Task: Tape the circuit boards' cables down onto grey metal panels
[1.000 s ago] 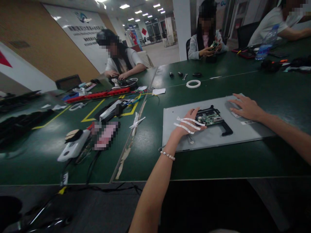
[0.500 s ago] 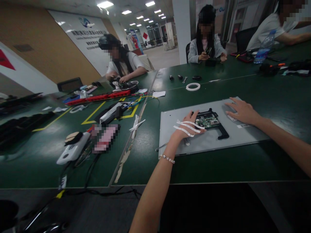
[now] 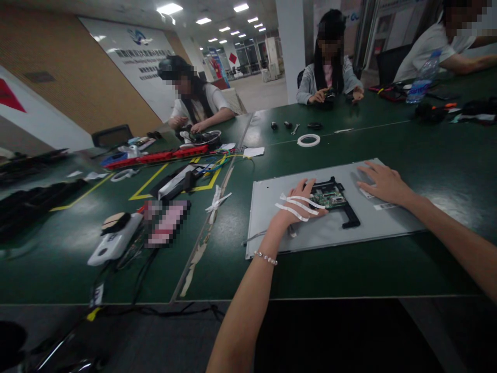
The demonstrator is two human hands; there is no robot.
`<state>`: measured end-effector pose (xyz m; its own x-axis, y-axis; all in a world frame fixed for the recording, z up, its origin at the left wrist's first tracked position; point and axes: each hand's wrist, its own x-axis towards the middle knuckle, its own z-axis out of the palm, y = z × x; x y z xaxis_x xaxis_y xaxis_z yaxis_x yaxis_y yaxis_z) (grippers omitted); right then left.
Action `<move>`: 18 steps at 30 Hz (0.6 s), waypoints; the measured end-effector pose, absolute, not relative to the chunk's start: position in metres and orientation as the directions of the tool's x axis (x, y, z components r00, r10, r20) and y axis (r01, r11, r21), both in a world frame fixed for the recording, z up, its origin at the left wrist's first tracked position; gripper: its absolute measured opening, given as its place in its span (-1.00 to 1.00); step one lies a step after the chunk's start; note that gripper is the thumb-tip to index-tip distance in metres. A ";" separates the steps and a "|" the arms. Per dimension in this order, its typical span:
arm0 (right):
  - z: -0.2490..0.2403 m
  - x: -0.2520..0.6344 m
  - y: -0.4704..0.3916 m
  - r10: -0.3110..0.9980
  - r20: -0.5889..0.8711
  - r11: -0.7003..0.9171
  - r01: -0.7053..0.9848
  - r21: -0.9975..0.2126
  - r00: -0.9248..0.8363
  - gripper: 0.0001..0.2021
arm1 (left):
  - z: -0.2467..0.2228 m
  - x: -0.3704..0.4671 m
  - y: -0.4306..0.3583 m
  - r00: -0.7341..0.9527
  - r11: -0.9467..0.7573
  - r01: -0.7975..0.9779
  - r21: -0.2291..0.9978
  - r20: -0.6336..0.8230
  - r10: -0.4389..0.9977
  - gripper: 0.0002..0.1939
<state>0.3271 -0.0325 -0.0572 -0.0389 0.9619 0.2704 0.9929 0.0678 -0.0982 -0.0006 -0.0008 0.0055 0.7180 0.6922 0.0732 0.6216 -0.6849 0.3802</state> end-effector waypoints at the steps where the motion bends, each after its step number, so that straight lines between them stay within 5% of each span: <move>1: -0.057 0.327 -0.032 0.961 0.273 0.071 0.992 -0.102 -0.041 -0.33 | 0.005 0.000 0.000 0.718 -0.685 0.621 0.381 0.073 0.692 0.05; 18: -0.051 0.330 -0.037 0.945 0.327 0.062 0.967 -0.247 0.023 -0.47 | 0.005 -0.002 -0.002 0.708 -0.676 0.636 0.372 0.067 0.703 0.06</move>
<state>0.3296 -0.0371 -0.0508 0.0225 0.9448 0.3267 0.9671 0.0623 -0.2468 -0.0016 -0.0021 0.0055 0.7085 0.7025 0.0671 0.6355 -0.6765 0.3721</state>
